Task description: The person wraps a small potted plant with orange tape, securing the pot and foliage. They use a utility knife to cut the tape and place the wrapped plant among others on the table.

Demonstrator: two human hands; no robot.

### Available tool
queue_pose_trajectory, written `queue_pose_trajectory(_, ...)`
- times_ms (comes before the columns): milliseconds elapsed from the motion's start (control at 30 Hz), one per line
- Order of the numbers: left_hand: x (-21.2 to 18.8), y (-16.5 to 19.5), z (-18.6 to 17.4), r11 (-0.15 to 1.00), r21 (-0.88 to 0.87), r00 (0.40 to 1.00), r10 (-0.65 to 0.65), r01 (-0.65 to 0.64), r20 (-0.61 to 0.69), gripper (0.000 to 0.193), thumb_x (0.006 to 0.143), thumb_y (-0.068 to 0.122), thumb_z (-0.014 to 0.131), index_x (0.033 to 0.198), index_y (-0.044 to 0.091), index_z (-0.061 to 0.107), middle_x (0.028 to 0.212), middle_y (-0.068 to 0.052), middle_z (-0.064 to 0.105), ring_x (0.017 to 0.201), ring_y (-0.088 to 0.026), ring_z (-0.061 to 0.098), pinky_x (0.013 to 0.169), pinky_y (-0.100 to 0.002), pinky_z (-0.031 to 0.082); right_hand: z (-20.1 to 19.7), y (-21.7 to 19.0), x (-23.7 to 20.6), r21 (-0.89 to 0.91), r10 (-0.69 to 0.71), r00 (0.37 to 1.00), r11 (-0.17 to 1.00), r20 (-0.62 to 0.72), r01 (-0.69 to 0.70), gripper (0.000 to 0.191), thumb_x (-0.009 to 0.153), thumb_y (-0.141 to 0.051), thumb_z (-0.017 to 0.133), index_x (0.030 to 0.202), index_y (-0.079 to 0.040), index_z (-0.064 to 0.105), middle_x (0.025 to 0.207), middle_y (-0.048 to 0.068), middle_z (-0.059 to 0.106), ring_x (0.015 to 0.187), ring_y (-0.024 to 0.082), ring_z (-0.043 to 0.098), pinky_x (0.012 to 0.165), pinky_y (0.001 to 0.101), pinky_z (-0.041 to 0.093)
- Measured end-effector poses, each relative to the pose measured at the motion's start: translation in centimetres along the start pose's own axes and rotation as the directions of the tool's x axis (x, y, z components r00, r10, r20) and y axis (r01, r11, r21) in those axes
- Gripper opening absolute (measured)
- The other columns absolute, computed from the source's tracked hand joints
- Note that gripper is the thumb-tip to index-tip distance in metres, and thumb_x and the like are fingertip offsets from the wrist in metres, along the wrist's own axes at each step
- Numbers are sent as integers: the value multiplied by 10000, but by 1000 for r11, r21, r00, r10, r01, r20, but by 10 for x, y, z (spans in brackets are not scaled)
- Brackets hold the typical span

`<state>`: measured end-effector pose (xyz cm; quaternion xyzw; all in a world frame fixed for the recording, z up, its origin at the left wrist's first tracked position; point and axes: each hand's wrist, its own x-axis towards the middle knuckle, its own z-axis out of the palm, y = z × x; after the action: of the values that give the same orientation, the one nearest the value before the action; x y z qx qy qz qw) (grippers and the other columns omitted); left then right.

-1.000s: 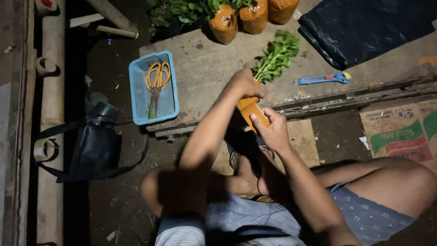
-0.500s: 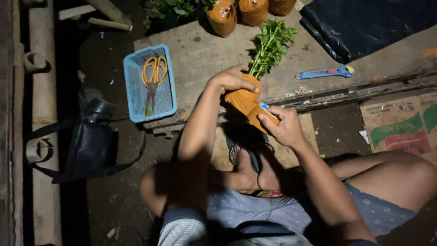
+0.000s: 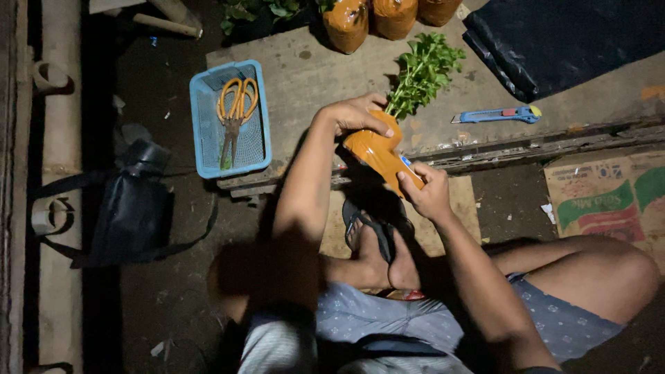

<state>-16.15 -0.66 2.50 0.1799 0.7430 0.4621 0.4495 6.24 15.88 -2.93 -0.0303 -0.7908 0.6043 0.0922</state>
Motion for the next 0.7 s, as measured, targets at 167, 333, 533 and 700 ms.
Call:
queue_pose_trajectory(167,-7,6,-1,940,330,941,30,89,-338,1207,548,518,989,1435,-43,392,1312,-264,617,1222,-325,629,1034,-385,497,-3,-5,5,9,-36,999,999,-19,37,202,963,-159,691,834,-5,677,652,15,606,607,57,502,554,265,430)
queue_pose_trajectory(333,-8,21,19,844,489,879,47,219,-475,1338,547,585,916,1504,-82,261,1276,-332,644,1192,-426,654,1022,-428,531,-4,-27,9,-67,-67,998,996,-20,65,204,958,-189,700,882,0,696,678,71,637,596,103,553,567,295,458)
queue_pose_trajectory(533,-4,24,56,704,600,845,1,379,-534,1381,432,563,1000,1468,1,280,1287,-291,563,1158,-433,600,954,-454,510,15,-69,2,-160,-100,995,982,-10,98,237,924,-215,729,1021,0,709,769,167,671,601,183,623,598,340,503)
queue_pose_trajectory(700,-4,4,30,891,428,934,12,152,-358,1035,480,482,937,1337,23,584,1189,-174,712,1100,-297,702,956,-379,566,-1,-94,-1,139,-292,950,951,115,275,229,996,-181,704,1139,-4,676,889,142,720,811,226,670,741,355,546)
